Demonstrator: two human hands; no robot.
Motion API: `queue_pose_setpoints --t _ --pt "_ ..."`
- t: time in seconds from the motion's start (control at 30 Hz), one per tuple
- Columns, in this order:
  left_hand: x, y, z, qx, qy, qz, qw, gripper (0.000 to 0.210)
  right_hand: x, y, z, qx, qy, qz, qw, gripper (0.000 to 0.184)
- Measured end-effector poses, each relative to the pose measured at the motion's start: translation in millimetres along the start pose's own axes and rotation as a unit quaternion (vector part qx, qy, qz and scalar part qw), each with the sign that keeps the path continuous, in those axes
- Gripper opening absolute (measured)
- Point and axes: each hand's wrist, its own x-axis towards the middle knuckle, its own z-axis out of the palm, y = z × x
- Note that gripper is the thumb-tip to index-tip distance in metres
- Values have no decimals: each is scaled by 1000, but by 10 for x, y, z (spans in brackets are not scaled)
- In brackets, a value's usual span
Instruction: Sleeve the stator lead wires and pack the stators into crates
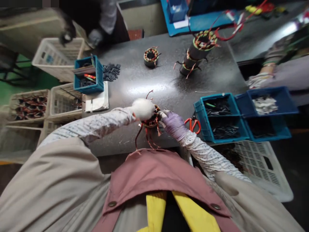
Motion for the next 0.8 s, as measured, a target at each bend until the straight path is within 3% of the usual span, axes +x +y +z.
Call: queue_pose_setpoints --t 0.1,0.2,0.27,0.47,0.57,0.67,0.73,0.8 --pt "-65 58 -38 -132 -83 57 986 24 -23 70 -2 4 -17 2 1000 51" --pt "-151 73 -10 -242 -43 26 969 30 -43 186 17 36 -1 -19 999 50" --pt "-189 100 46 -227 1 -23 974 31 -45 266 10 60 11 -39 997 49" --pt "-186 388 230 -82 18 -115 990 56 -12 438 -112 70 -30 -56 996 43" --pt "-147 377 225 -219 30 -126 967 53 -12 479 -133 57 -21 -85 994 44" --pt "-133 292 178 -343 -49 -77 935 57 -22 490 -119 55 -8 -102 993 44" --pt "-132 299 163 -265 -79 -56 960 66 -29 487 -104 63 -7 -109 992 44" --pt "-126 379 170 -95 -67 -76 990 76 -39 477 -95 71 -6 -108 992 44"
